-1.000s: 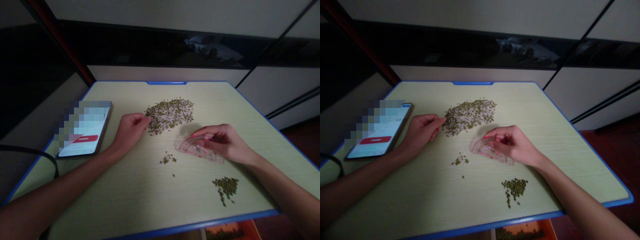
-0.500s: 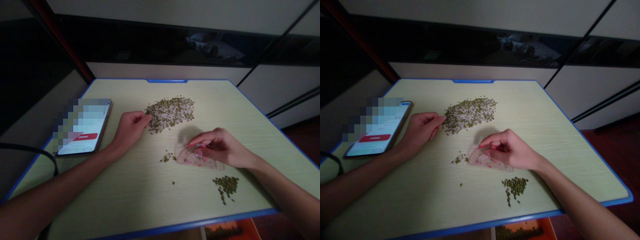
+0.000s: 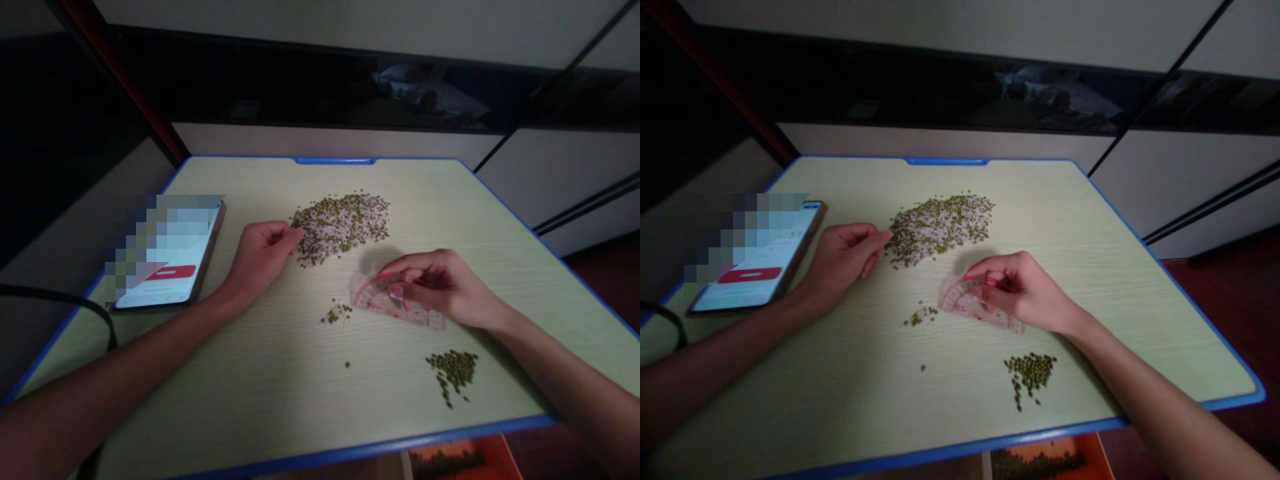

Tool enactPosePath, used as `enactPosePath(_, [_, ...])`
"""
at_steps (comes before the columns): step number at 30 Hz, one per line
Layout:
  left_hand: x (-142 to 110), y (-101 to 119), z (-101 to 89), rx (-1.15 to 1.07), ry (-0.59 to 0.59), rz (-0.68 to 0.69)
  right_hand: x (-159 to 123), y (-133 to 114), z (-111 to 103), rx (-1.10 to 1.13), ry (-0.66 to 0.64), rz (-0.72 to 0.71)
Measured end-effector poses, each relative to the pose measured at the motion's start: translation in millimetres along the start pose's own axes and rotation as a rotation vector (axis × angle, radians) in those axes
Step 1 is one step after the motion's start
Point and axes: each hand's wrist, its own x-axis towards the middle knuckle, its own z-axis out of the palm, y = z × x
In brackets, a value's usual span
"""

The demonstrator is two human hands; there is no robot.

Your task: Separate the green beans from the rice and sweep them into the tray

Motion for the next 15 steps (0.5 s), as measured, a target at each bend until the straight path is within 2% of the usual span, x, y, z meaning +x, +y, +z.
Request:
enactPosePath(7, [-0.6,0.7,0.5,0.005,0.008,0.008,6.4,-0.6,5.6,-0.033,0.024,-0.039])
enactPosePath(15, [-2.7,2.2,-0.3,0.015,0.004,-0.007,4.3,-1.0,-0.1,-0.111,-0.071,-0.094])
